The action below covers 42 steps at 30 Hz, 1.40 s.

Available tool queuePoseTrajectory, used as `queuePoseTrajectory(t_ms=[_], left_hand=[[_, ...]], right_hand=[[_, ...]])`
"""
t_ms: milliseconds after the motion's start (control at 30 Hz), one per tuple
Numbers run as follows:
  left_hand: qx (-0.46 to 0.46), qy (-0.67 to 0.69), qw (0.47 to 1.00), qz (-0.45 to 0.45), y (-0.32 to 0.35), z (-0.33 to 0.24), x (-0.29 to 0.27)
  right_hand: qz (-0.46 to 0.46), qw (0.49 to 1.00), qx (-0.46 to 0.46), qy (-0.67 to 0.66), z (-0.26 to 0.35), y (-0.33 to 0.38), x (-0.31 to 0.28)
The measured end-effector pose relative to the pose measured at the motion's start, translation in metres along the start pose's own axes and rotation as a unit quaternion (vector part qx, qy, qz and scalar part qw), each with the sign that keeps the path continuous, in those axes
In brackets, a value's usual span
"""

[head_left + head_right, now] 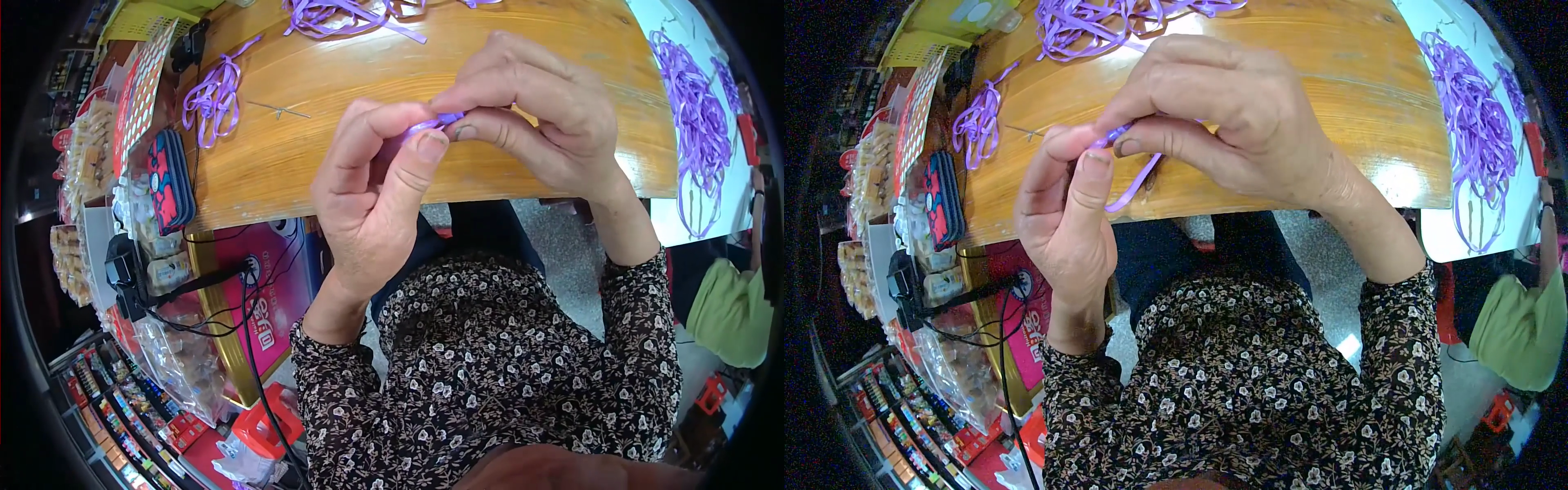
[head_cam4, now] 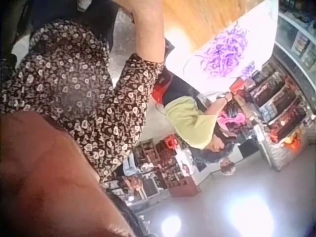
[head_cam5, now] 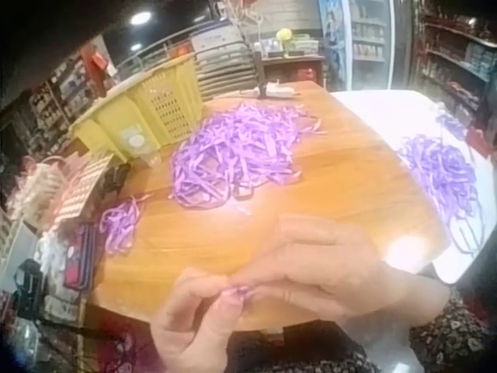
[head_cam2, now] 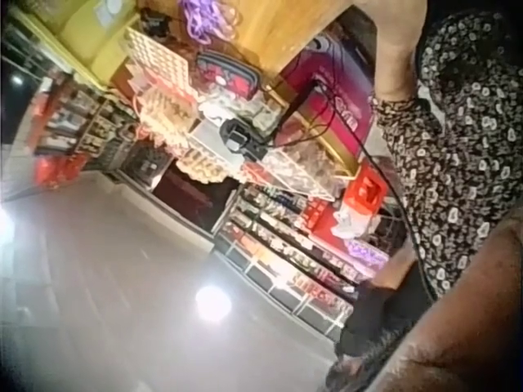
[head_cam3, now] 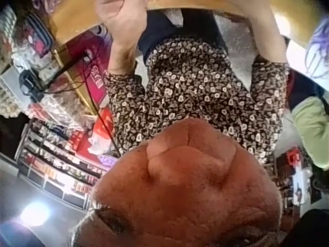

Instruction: The person picks up a purple ribbon and rolls it into a small coil by hand before threading another ribbon through it to tie a knot.

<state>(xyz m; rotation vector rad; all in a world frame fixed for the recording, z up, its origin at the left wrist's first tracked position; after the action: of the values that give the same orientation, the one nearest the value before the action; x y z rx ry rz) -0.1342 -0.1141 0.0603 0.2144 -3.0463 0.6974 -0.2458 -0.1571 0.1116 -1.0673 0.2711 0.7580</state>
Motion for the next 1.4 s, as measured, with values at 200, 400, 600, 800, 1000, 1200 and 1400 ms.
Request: queuePoseTrajectory(t_ms=[200,400,600,800,1000,1200,1400], left_hand=[[-0.072,0.13,0.989,-0.021,0.002,0.018,-0.003],[-0.105,0.155,0.982,-0.028,0.006,0.034,-0.004],[-0.098,0.201,0.974,-0.042,0.005,0.035,0.002],[-0.14,0.288,0.943,-0.089,0.01,0.062,-0.004],[-0.161,0.342,0.923,-0.073,0.011,0.067,0.007],[-0.186,0.375,0.906,-0.063,0.012,0.071,0.012],[-0.214,0.437,0.872,-0.059,0.014,0.082,0.018]], right_hand=[[0.012,0.984,0.109,-0.138,-0.025,0.013,0.006],[-0.062,0.94,0.158,-0.296,-0.045,0.027,0.004],[-0.063,0.89,0.164,-0.421,-0.05,0.031,0.008],[-0.095,0.872,0.161,-0.453,-0.058,0.031,0.007],[-0.076,0.924,0.158,-0.34,-0.057,0.03,0.013],[-0.051,0.963,0.128,-0.231,-0.043,0.023,0.016],[-0.038,0.973,0.153,-0.17,-0.05,0.026,0.02]])
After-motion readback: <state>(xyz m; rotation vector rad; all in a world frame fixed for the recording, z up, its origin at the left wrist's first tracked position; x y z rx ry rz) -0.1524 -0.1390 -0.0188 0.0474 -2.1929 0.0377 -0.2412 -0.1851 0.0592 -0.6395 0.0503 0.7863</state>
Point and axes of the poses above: each hand's wrist, its own y-axis away from the middle knuckle, its own x-axis out of the palm, z = x × y, the point moved 10 cm from there along -y, towards the middle knuckle, and after that the axes turned 7 degrees about z, right-handed, at the moved point
